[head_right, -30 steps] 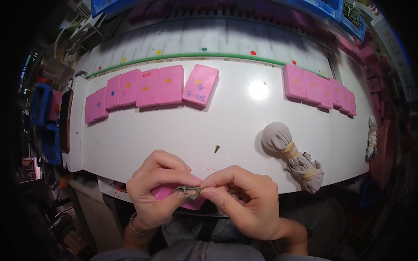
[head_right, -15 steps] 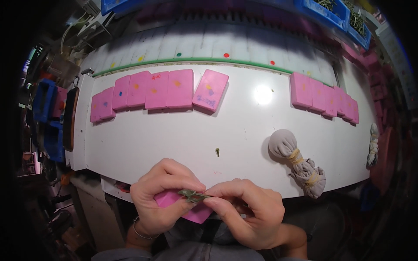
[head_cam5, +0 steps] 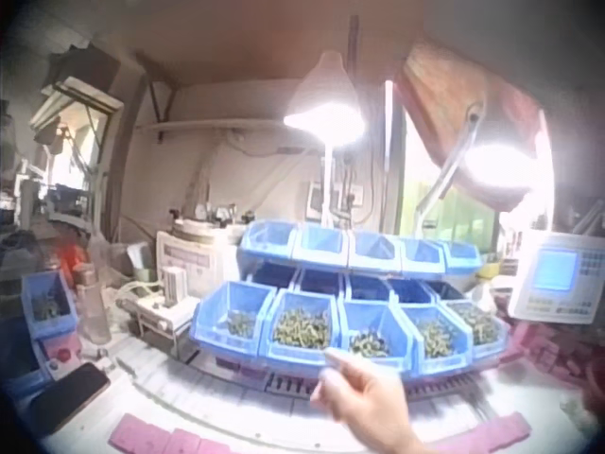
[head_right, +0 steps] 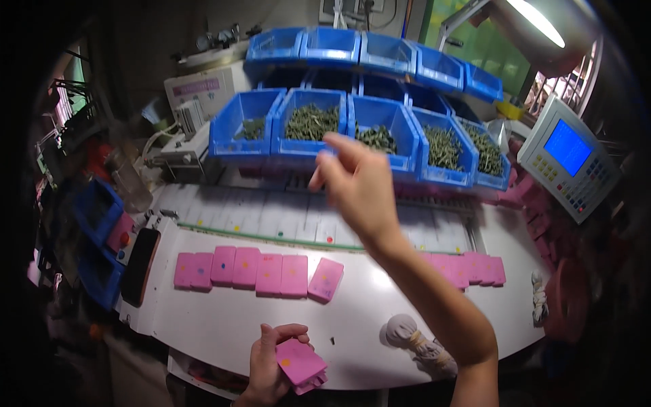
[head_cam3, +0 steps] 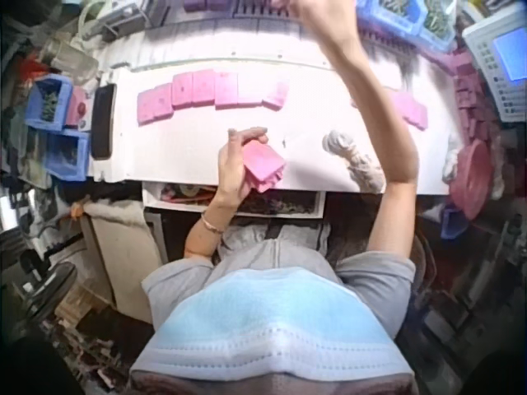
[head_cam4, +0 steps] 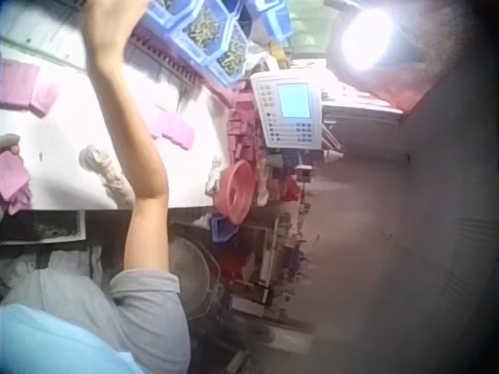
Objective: The person opens pink rectangular molds to remove small green clover-shaped items. They wipe the molds with a cloth and place the clover items into blue bins. The person also handles a bundle of clover items, separating them and placing them into the bins.
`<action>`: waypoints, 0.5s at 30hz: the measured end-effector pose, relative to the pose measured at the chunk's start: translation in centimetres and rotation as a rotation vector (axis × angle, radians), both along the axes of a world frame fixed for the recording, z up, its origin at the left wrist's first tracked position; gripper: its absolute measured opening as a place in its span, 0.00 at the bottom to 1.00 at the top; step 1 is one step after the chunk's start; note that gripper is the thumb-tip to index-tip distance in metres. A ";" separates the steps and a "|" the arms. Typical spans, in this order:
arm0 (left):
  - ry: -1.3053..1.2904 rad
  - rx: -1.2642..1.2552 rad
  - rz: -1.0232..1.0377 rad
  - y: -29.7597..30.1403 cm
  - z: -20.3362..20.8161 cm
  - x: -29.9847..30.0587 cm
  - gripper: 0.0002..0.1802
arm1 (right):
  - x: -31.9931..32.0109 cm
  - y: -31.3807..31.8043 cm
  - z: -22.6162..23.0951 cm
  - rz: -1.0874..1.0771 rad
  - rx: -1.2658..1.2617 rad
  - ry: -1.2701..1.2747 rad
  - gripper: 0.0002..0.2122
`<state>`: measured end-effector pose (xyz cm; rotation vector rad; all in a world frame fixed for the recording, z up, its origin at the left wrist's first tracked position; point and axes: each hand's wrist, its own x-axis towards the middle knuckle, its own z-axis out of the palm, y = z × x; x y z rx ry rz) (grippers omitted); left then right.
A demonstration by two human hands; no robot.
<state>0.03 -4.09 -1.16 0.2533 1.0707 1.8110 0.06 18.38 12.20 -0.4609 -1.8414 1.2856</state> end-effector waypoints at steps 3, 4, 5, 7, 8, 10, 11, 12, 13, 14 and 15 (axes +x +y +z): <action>-0.246 -0.115 0.098 -0.1 -0.2 -1.2 0.39 | 3.7 -5.4 -4.7 0.271 0.403 -0.165 0.12; -0.215 -0.079 0.057 0.3 0.1 -1.3 0.40 | 6.2 -7.2 -5.4 0.462 0.386 -0.260 0.13; -0.294 -0.083 -0.003 1.1 0.5 -1.0 0.41 | 8.0 -8.8 -5.7 0.485 0.506 -0.319 0.14; -0.315 -0.066 -0.083 1.2 1.1 -1.2 0.45 | 9.1 -10.3 -7.4 0.497 0.653 -0.324 0.15; -0.284 -0.013 -0.147 1.5 1.0 -0.9 0.47 | 9.7 -10.1 -8.2 0.449 0.701 -0.314 0.14; 0.055 0.059 -0.151 0.8 1.3 0.5 0.50 | 10.0 -9.5 -6.5 0.467 0.381 -0.244 0.09; 0.111 0.142 -0.243 0.2 2.1 0.7 0.51 | 10.1 -9.2 -7.0 0.495 0.116 -0.223 0.10; 0.150 0.222 -0.348 -0.3 3.0 0.8 0.53 | 10.7 -9.1 -7.8 0.504 -0.160 -0.206 0.12; 0.298 0.177 -0.318 0.0 3.8 1.1 0.58 | 10.7 -9.5 -8.0 0.529 -0.481 -0.203 0.18; 0.341 0.214 -0.345 0.8 3.5 1.3 0.60 | 11.0 -9.5 -8.1 0.544 -0.774 -0.175 0.19; 0.332 0.213 -0.407 1.3 3.4 1.4 0.59 | 11.5 -8.7 -9.8 0.761 -1.073 -0.080 0.20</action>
